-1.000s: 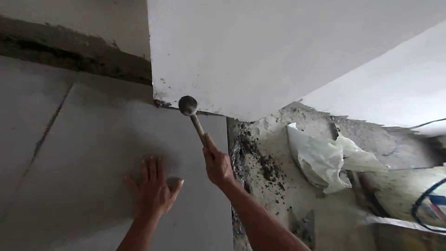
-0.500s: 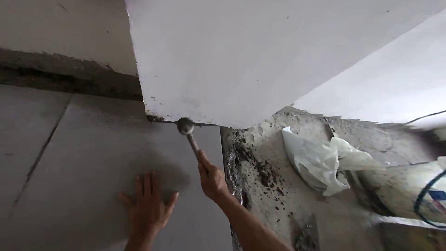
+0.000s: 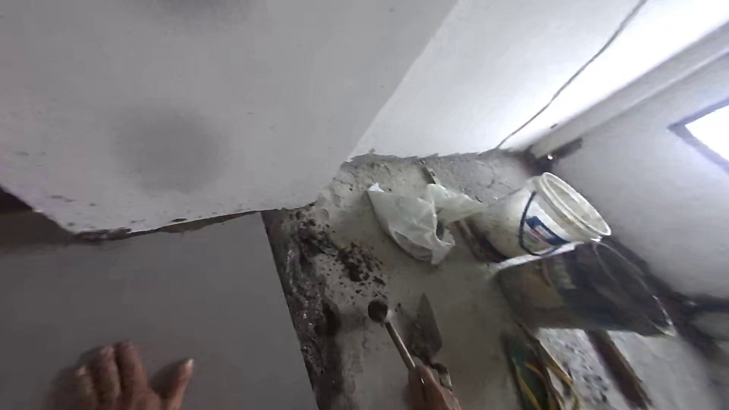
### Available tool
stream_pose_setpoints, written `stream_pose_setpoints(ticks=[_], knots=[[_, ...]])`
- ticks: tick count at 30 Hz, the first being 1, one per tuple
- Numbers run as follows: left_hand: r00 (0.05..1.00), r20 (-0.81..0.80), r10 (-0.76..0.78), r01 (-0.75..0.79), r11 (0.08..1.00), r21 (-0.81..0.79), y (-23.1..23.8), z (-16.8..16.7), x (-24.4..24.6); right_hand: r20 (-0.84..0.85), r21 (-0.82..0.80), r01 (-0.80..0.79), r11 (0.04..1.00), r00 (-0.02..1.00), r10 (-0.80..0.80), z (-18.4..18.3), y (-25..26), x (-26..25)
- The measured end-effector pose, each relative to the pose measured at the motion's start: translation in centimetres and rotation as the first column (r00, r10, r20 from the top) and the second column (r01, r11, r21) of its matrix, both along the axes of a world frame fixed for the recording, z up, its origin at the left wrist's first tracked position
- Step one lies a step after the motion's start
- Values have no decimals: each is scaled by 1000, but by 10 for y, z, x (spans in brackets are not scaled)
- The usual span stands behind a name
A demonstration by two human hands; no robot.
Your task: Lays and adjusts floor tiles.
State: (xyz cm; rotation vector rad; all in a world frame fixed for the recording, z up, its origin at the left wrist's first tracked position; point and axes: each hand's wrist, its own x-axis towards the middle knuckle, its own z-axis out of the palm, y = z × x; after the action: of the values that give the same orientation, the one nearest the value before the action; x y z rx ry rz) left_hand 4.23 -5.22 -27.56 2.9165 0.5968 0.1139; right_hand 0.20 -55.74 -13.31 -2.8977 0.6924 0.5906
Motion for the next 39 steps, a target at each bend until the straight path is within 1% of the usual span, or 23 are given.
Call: stream_pose_setpoints(ticks=[1, 2, 4, 6, 8, 9, 11, 12, 14, 15, 17, 19, 20, 21, 22, 23, 24, 25, 26, 28, 31, 35, 39], knots=[[1000, -10, 0, 1, 1000, 16, 1, -1, 1, -77, 7, 3, 1000, 997, -2, -1, -18, -17], [1000, -12, -5, 6, 1000, 26, 1, -2, 0, -112, 26, 29, 999, 993, -25, -3, -33, -31], [1000, -18, -8, 9, 999, 41, 1, -3, 2, -21, 21, 142, 990, 990, -141, -11, -52, -45], [999, -37, 4, -2, 998, 61, 3, -3, 3, 73, -27, 263, 964, 963, -261, -21, -73, -45], [999, -36, 18, -15, 996, 87, 2, -5, 3, 29, -45, 352, 935, 936, -351, -36, -100, -46], [999, -30, 26, -23, 995, 99, 1, -5, 3, -23, -35, 366, 930, 930, -367, -46, -114, -46], [998, -41, 37, -33, 994, 102, -3, -2, 3, -94, -15, 333, 943, 938, -333, -61, -132, -44], [999, -41, 33, -28, 994, 104, -4, -1, 2, -77, -7, 319, 948, 945, -319, -62, -134, -43], [1000, -24, 16, -13, 993, 115, -3, -2, 1, 38, 7, 283, 959, 958, -283, -46, -127, -31], [1000, -17, 13, -11, 992, 122, -2, -3, 3, 111, 13, 238, 971, 965, -238, -33, -121, -20], [1000, -14, 21, -19, 992, 126, -3, -1, 4, 210, 13, 94, 995, 973, -95, -1, -107, 12], [1000, -10, 24, -22, 991, 133, -4, -1, 3, 241, 61, -93, 994, 968, 76, 34, -81, 49], [1000, -12, 22, -20, 990, 137, -3, -1, 3, 232, 117, -186, 976, 960, 156, 49, -62, 73], [1000, -10, 15, -14, 991, 136, -3, -1, 3, 190, 208, -246, 947, 960, 207, 63, -39, 98], [1000, -4, 12, -12, 992, 126, -4, -1, 2, 103, 341, -257, 904, 966, 235, 77, -13, 125], [1000, -1, 12, -12, 994, 112, -4, -2, 2, -8, 485, -216, 847, 968, 252, 89, 15, 152], [1000, -11, 21, -20, 995, 94, -4, -1, 2, -110, 589, -142, 796, 961, 253, 99, 44, 178], [999, -30, 29, -27, 997, 66, -4, 2, 3, -190, 641, -73, 764, 949, 250, 107, 72, 201], [999, -37, 35, -33, 999, 40, -5, 3, 3, -245, 660, -23, 751, 938, 244, 112, 97, 220], [999, -9, 41, -41, 999, 28, -7, 5, 2, -302, 652, 34, 757, 928, 219, 115, 136, 253], [999, 10, 47, -48, 999, 20, -8, 4, 1, -343, 630, 52, 775, 914, 217, 110, 167, 286], [999, -5, 54, -54, 998, 22, -10, 10, 3, -383, 534, 23, 845, 897, 218, 107, 191, 307], [997, 5, 73, -73, 997, 5, -12, 12, 5, -372, 494, -36, 869, 894, 249, 110, 207, 315]])
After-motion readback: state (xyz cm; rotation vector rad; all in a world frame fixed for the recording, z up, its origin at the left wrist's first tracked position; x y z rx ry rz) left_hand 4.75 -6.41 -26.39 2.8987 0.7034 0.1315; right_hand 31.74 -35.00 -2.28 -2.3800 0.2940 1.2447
